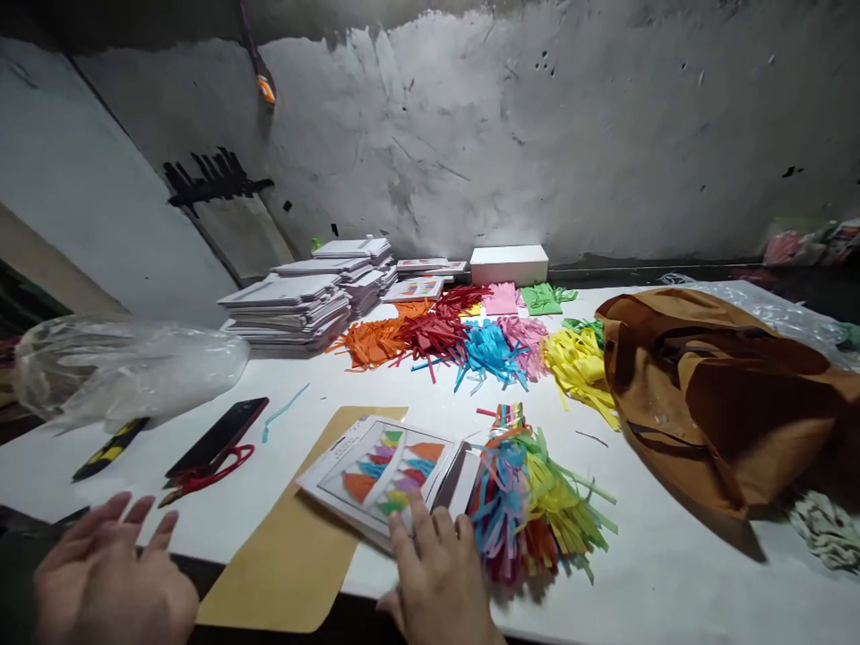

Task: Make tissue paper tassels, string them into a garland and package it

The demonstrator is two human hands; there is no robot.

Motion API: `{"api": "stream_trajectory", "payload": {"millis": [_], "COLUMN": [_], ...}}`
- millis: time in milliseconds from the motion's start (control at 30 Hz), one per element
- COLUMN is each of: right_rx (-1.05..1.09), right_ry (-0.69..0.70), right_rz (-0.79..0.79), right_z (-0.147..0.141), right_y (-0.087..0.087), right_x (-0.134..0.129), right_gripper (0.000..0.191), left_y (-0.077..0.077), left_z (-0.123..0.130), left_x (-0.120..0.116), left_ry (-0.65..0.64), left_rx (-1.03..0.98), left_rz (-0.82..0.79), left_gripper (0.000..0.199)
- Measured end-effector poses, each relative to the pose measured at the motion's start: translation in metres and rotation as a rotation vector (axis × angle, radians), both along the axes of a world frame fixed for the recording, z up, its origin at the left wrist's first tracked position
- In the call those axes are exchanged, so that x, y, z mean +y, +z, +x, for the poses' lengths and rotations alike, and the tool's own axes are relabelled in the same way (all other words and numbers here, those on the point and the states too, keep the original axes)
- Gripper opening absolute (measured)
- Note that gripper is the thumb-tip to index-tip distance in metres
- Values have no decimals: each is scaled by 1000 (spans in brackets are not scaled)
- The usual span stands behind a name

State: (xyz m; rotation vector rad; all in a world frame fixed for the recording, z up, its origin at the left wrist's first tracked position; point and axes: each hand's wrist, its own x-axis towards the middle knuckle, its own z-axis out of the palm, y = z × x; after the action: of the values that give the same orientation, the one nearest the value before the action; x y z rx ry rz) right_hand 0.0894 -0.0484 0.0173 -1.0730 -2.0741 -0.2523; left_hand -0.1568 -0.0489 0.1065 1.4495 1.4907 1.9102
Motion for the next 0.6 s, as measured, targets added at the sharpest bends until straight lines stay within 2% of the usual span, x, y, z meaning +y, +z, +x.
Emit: {"api": "stream_trajectory", "payload": {"millis": [67, 167, 200, 267, 333, 400, 467, 533, 600], "right_rx": [-7, -79, -115, -161, -168, -162, -154, -65, 69], "right_ry": [-49, -389, -502, -615, -589, -518, -468, -405, -249], "right_rz": [-76, -228, -332, -553, -678, -693, -680, -649, -559], "right_z": [8, 27, 31, 38, 47, 65, 93, 122, 139], "right_y": [-8, -7, -6, -7, -14, -23, -30, -31, -28], "right_x": [10, 33, 41, 56, 65, 67, 62, 53, 40], "right_gripper": [50, 59, 65, 73, 68, 60, 59, 58, 57], "left_y": [-13, -47, -59, -80, -92, -96, -97, -99, -101], "left_z": [1, 22, 34, 62, 92, 113, 123, 122, 114], "left_x": [1, 3, 4, 10, 20, 29, 37, 39, 39], "left_ry": [28, 43, 11, -118, -217, -239, -240, -257, -283], "left_rx": [116, 368, 463, 683, 907, 1060, 1124, 1114, 1053], "left_rz": [-25, -86, -109, -172, -311, -489, -611, -617, -521], "left_gripper": [53, 47, 45, 43, 54, 66, 78, 85, 88]}}
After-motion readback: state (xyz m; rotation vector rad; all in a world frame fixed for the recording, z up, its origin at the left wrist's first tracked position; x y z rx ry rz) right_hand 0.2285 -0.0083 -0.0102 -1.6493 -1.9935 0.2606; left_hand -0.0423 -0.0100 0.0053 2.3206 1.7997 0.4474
